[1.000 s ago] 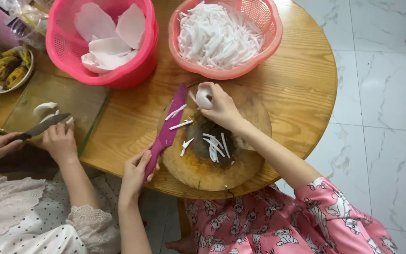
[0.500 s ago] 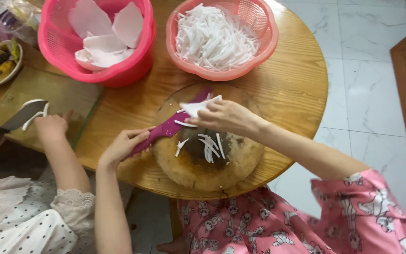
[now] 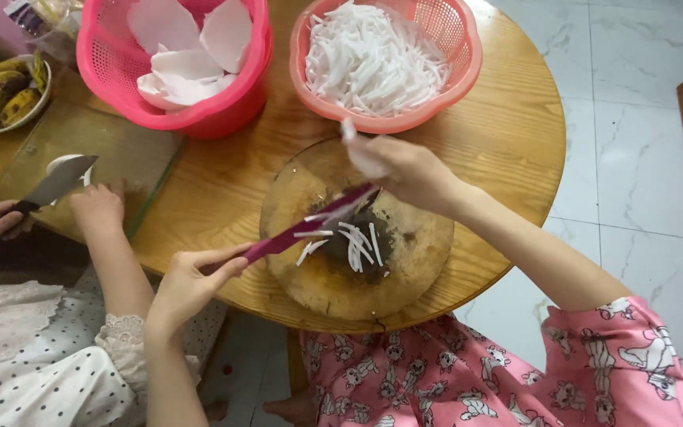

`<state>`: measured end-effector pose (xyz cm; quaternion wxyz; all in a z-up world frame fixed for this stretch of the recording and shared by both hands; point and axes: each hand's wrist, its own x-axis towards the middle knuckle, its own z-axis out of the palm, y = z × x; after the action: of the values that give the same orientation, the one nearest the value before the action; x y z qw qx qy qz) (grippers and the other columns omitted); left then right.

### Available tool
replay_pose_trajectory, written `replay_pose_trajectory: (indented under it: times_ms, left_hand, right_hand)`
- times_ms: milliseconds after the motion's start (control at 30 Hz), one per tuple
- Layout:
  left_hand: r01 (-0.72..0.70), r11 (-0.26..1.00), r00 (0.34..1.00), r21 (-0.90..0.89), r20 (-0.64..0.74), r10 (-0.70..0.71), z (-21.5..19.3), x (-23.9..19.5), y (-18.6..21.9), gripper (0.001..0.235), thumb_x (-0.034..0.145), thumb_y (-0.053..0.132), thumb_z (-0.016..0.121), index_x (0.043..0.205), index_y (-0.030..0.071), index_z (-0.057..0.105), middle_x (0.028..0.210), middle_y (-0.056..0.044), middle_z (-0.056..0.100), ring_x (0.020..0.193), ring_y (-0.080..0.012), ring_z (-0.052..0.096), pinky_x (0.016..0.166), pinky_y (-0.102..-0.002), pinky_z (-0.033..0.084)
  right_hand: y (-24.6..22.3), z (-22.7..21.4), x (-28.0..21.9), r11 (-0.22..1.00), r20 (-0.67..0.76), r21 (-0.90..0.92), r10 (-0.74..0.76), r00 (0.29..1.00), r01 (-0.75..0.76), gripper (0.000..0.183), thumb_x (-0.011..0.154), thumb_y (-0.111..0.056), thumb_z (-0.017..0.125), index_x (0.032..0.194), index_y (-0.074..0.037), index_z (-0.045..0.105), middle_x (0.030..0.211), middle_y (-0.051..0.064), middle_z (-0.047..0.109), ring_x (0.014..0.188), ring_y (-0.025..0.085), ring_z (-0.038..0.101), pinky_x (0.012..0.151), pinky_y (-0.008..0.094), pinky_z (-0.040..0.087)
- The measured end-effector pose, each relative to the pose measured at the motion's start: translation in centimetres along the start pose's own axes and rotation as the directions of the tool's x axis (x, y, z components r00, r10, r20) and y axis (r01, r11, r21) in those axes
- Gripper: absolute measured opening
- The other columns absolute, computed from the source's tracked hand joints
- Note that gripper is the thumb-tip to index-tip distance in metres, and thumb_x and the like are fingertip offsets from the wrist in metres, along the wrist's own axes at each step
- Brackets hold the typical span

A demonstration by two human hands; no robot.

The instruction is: Slicing coconut meat into thin strips on a wooden cutting board using a knife

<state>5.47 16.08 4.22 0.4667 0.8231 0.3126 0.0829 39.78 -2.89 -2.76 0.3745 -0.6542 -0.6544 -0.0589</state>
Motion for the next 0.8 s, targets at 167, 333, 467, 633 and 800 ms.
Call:
replay_pose_trajectory:
  times_ms: [167, 333, 467, 633, 800]
  left_hand:
    - [0.083, 0.995, 0.994, -0.063, -0.073, -0.087, -0.5, -0.2, -1.9, 0.026, 0.091, 0.019, 0.074, 0.117, 0.018, 0.079, 0.063, -0.015, 0.075, 0.050, -0.0164, 0.061, 0.046, -0.025, 0.049]
    - [0.141, 0.970, 0.986, -0.197, -0.058, -0.155, 0.0, 1.9, -2.9, 0.025, 0.094, 0.014, 0.069, 0.117, 0.008, 0.076, 0.052, -0.021, 0.065, 0.031, -0.0179, 0.045, 0.030, -0.027, 0.035]
    - [0.158, 0.960, 0.987, -0.230, 0.060, -0.148, -0.2, 6.3, -2.0, 0.032, 0.096, 0.018, 0.066, 0.122, 0.002, 0.071, 0.055, -0.023, 0.062, 0.033, -0.0158, 0.040, 0.031, -0.026, 0.027]
    - [0.172, 0.959, 0.964, -0.227, 0.240, -0.116, 1.1, 11.5, -3.4, 0.035, 0.094, 0.021, 0.067, 0.125, 0.005, 0.070, 0.055, -0.025, 0.059, 0.032, -0.0177, 0.039, 0.030, -0.029, 0.028]
    - [0.195, 0.964, 0.869, -0.182, 0.487, -0.084, 1.2, 13.3, -1.7, 0.035, 0.092, 0.017, 0.066, 0.123, 0.002, 0.072, 0.054, -0.024, 0.060, 0.033, -0.0152, 0.040, 0.031, -0.025, 0.026]
  right_hand:
    - [0.5, -1.9, -0.8, 0.795, 0.090, 0.459, 0.402, 0.911, -0.397, 0.076, 0.080, -0.010, 0.085, 0.148, -0.023, 0.055, 0.133, 0.005, 0.064, 0.120, 0.018, 0.061, 0.097, 0.035, 0.053]
    - [1.2, -3.7, -3.3, 0.535, 0.188, 0.611, 0.619, 0.763, -0.584, 0.079, 0.074, -0.004, 0.086, 0.145, -0.023, 0.058, 0.127, 0.002, 0.062, 0.107, 0.012, 0.062, 0.089, 0.032, 0.059]
    - [1.2, -5.1, -4.8, 0.367, 0.167, 0.722, 0.730, 0.663, -0.587, 0.076, 0.076, -0.002, 0.085, 0.144, -0.023, 0.058, 0.124, 0.007, 0.062, 0.104, 0.014, 0.065, 0.089, 0.034, 0.061]
    - [0.8, -5.9, -5.8, 0.327, 0.161, 0.742, 0.760, 0.630, -0.585, 0.072, 0.078, -0.002, 0.083, 0.144, -0.018, 0.059, 0.119, 0.009, 0.062, 0.103, 0.017, 0.063, 0.090, 0.039, 0.060]
    - [1.1, -5.5, -5.3, 0.295, 0.177, 0.753, 0.770, 0.613, -0.588, 0.070, 0.078, -0.005, 0.084, 0.142, -0.018, 0.060, 0.117, 0.011, 0.063, 0.101, 0.019, 0.064, 0.089, 0.040, 0.061]
